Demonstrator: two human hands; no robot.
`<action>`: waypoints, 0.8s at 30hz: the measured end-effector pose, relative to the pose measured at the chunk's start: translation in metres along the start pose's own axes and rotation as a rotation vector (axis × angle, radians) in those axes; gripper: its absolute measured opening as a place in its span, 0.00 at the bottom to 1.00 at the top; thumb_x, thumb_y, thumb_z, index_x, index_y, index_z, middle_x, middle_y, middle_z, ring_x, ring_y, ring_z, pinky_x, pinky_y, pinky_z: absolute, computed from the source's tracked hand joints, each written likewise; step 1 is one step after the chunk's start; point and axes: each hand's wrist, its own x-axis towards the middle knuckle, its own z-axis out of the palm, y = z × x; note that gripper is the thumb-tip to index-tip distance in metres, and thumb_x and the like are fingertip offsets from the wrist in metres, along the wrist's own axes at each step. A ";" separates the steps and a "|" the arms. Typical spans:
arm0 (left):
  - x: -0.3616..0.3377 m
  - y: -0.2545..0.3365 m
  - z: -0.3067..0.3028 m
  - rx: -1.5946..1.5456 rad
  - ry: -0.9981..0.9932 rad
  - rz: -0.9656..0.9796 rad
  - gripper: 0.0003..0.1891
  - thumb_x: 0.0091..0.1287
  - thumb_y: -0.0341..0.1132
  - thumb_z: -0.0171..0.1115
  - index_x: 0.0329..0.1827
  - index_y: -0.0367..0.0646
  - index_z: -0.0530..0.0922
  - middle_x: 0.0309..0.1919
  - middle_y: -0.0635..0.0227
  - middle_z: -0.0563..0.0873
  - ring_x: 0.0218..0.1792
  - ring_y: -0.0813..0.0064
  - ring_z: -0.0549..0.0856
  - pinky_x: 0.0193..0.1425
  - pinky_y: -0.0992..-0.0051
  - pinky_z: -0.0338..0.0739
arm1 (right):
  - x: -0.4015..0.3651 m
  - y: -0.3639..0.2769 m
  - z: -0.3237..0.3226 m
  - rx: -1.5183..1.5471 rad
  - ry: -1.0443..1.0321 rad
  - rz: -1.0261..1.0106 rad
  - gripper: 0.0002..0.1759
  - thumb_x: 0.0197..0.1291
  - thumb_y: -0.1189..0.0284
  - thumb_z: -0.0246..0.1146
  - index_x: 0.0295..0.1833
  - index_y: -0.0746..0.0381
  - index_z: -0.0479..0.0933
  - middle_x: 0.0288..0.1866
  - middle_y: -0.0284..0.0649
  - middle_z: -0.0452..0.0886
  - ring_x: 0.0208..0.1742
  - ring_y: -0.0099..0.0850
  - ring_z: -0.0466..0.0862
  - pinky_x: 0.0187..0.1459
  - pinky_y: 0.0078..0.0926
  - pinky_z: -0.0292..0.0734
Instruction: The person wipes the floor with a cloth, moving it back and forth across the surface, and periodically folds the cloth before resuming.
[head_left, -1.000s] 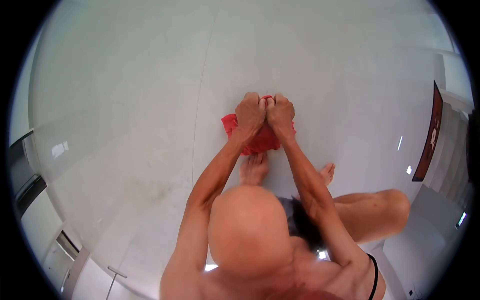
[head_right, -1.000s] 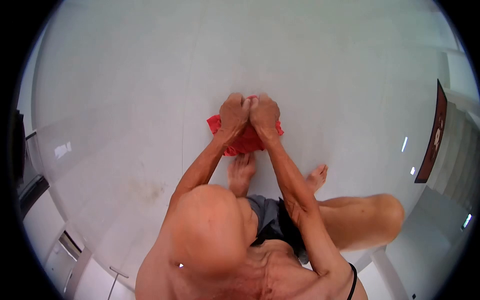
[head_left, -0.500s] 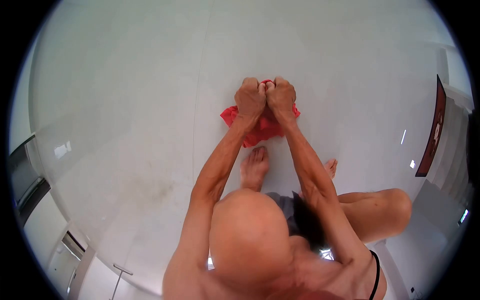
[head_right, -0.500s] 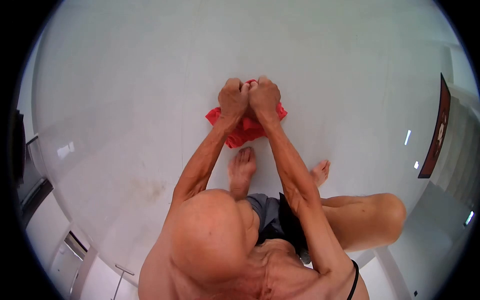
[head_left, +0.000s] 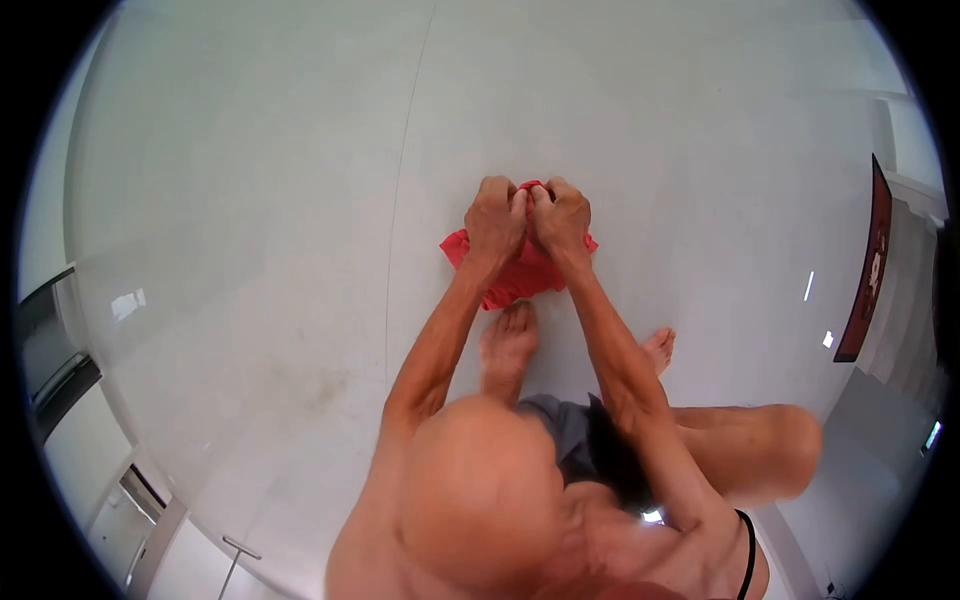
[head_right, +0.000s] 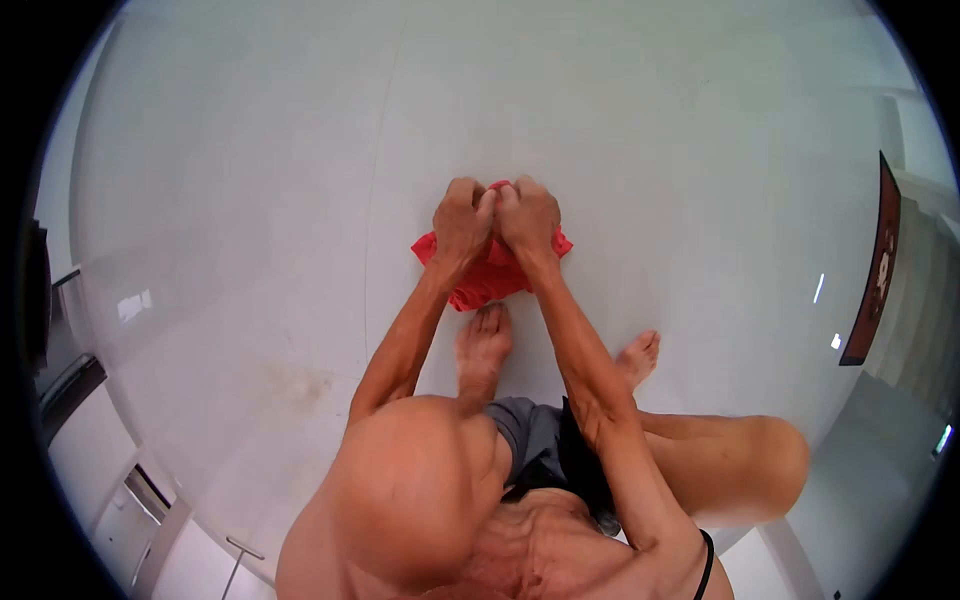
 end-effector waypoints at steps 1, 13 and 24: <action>-0.001 -0.002 0.000 -0.034 0.051 0.017 0.09 0.72 0.35 0.70 0.43 0.38 0.82 0.44 0.55 0.87 0.42 0.49 0.88 0.47 0.53 0.82 | -0.003 0.003 0.002 -0.005 0.053 -0.042 0.12 0.71 0.66 0.67 0.40 0.66 0.83 0.38 0.54 0.87 0.41 0.54 0.87 0.46 0.50 0.81; -0.021 -0.007 -0.008 -0.047 0.067 0.253 0.11 0.63 0.23 0.66 0.49 0.39 0.82 0.47 0.57 0.85 0.51 0.53 0.85 0.53 0.58 0.83 | -0.037 0.017 -0.013 0.381 0.071 -0.144 0.09 0.71 0.78 0.63 0.53 0.65 0.84 0.48 0.49 0.89 0.48 0.48 0.89 0.52 0.42 0.84; -0.039 -0.007 0.004 0.060 0.295 0.543 0.14 0.61 0.18 0.68 0.49 0.39 0.83 0.50 0.57 0.86 0.51 0.52 0.85 0.51 0.59 0.84 | -0.046 0.017 -0.028 0.623 0.114 0.048 0.09 0.80 0.77 0.59 0.53 0.67 0.85 0.41 0.35 0.89 0.41 0.21 0.86 0.47 0.23 0.84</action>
